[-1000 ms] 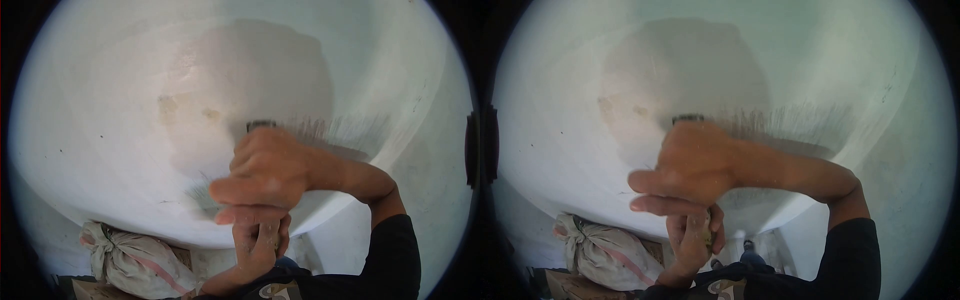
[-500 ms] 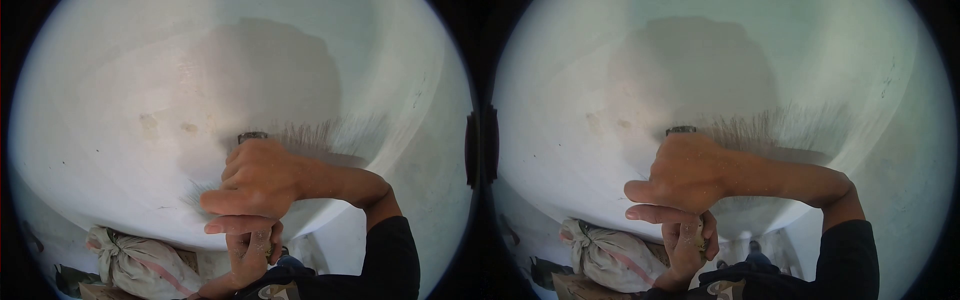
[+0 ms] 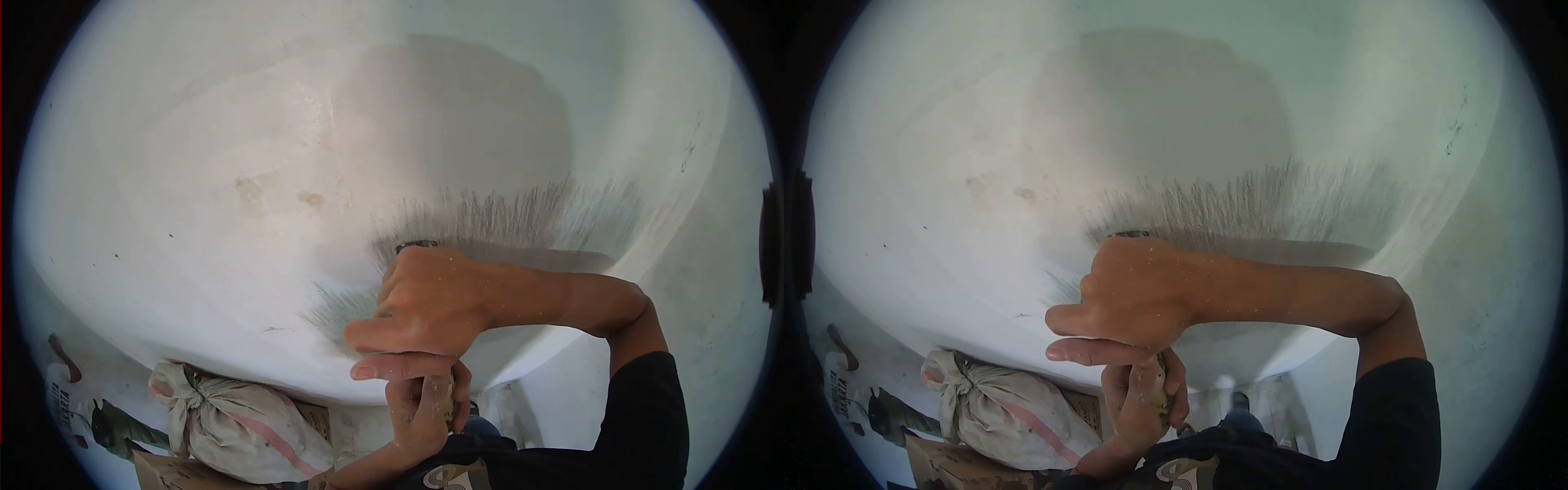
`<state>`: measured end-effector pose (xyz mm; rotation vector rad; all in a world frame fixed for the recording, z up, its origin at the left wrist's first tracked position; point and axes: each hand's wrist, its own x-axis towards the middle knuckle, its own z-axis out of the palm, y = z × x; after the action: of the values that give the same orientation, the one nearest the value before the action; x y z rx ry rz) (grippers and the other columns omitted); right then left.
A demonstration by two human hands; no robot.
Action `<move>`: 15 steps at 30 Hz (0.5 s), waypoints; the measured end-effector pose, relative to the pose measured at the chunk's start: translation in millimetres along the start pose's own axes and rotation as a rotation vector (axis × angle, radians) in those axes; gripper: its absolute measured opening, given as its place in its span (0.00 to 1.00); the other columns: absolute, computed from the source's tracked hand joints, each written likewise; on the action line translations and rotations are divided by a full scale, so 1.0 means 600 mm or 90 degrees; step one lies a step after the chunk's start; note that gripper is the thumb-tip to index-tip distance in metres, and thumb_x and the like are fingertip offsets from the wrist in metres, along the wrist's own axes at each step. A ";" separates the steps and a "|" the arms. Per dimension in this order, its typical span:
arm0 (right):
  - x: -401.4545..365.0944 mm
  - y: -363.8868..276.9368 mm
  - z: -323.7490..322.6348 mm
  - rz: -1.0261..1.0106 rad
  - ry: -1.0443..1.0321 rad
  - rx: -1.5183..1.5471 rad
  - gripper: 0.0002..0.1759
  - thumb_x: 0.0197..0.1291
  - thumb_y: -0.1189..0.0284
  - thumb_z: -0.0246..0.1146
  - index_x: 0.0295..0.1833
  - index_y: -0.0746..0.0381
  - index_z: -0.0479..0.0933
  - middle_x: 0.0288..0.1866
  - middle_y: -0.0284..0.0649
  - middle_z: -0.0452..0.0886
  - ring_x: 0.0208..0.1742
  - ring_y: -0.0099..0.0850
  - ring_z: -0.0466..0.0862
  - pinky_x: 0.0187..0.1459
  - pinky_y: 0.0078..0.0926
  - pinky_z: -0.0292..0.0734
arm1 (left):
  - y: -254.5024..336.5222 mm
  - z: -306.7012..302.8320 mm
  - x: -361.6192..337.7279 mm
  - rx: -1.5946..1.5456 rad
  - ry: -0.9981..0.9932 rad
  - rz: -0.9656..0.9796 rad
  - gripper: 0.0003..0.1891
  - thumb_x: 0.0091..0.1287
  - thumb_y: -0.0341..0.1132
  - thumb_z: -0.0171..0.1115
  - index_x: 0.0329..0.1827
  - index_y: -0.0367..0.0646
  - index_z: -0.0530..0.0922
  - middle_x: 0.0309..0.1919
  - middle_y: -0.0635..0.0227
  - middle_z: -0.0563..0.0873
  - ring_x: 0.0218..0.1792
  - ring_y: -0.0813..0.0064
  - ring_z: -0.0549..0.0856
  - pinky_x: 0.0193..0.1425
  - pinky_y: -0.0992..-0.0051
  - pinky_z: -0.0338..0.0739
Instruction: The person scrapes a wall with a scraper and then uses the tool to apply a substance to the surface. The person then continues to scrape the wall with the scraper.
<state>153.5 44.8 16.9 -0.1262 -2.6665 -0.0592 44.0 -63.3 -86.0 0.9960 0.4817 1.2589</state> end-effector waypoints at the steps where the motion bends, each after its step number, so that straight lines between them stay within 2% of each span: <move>1: -0.007 0.005 0.017 -0.006 0.016 -0.023 0.22 0.70 0.56 0.58 0.25 0.56 0.67 0.07 0.32 0.64 0.09 0.33 0.69 0.13 0.31 0.61 | -0.007 -0.002 -0.001 -0.018 -0.008 0.005 0.15 0.80 0.40 0.47 0.44 0.34 0.71 0.27 0.65 0.75 0.15 0.78 0.74 0.14 0.81 0.64; 2: -0.012 0.007 0.025 -0.013 0.029 -0.052 0.22 0.70 0.56 0.58 0.25 0.56 0.67 0.07 0.31 0.64 0.09 0.33 0.70 0.13 0.31 0.62 | -0.017 -0.007 -0.005 -0.020 -0.012 0.002 0.15 0.80 0.40 0.47 0.44 0.34 0.71 0.27 0.65 0.75 0.15 0.78 0.74 0.14 0.81 0.64; 4: -0.012 0.003 0.029 -0.017 0.023 -0.065 0.22 0.71 0.56 0.58 0.25 0.56 0.67 0.07 0.32 0.64 0.09 0.33 0.70 0.13 0.30 0.62 | -0.025 -0.017 -0.001 0.015 0.042 -0.012 0.20 0.79 0.46 0.50 0.47 0.32 0.69 0.24 0.64 0.72 0.10 0.76 0.72 0.10 0.79 0.63; 9: -0.016 -0.002 0.028 -0.014 -0.005 -0.030 0.23 0.71 0.55 0.57 0.26 0.56 0.67 0.07 0.32 0.64 0.09 0.33 0.70 0.12 0.30 0.63 | -0.039 -0.017 -0.004 0.027 0.022 -0.019 0.19 0.78 0.46 0.51 0.47 0.34 0.69 0.25 0.63 0.73 0.10 0.76 0.71 0.09 0.78 0.64; 11: -0.025 0.012 0.056 -0.051 0.007 -0.136 0.23 0.71 0.54 0.56 0.26 0.55 0.66 0.07 0.32 0.64 0.08 0.33 0.69 0.12 0.30 0.62 | -0.068 -0.051 0.010 0.035 0.020 0.003 0.20 0.78 0.48 0.51 0.47 0.35 0.69 0.25 0.63 0.73 0.10 0.76 0.71 0.09 0.79 0.64; 15: 0.006 0.017 0.015 -0.087 0.027 -0.192 0.23 0.71 0.54 0.56 0.25 0.54 0.66 0.07 0.31 0.63 0.08 0.33 0.69 0.12 0.30 0.62 | -0.029 -0.034 0.026 0.053 0.004 0.062 0.20 0.78 0.49 0.51 0.48 0.36 0.69 0.25 0.63 0.73 0.10 0.77 0.72 0.10 0.79 0.65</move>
<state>147.4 56.0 10.6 -0.0374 -2.6026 -0.5034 42.3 -41.1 -108.0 1.0974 0.4987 1.3373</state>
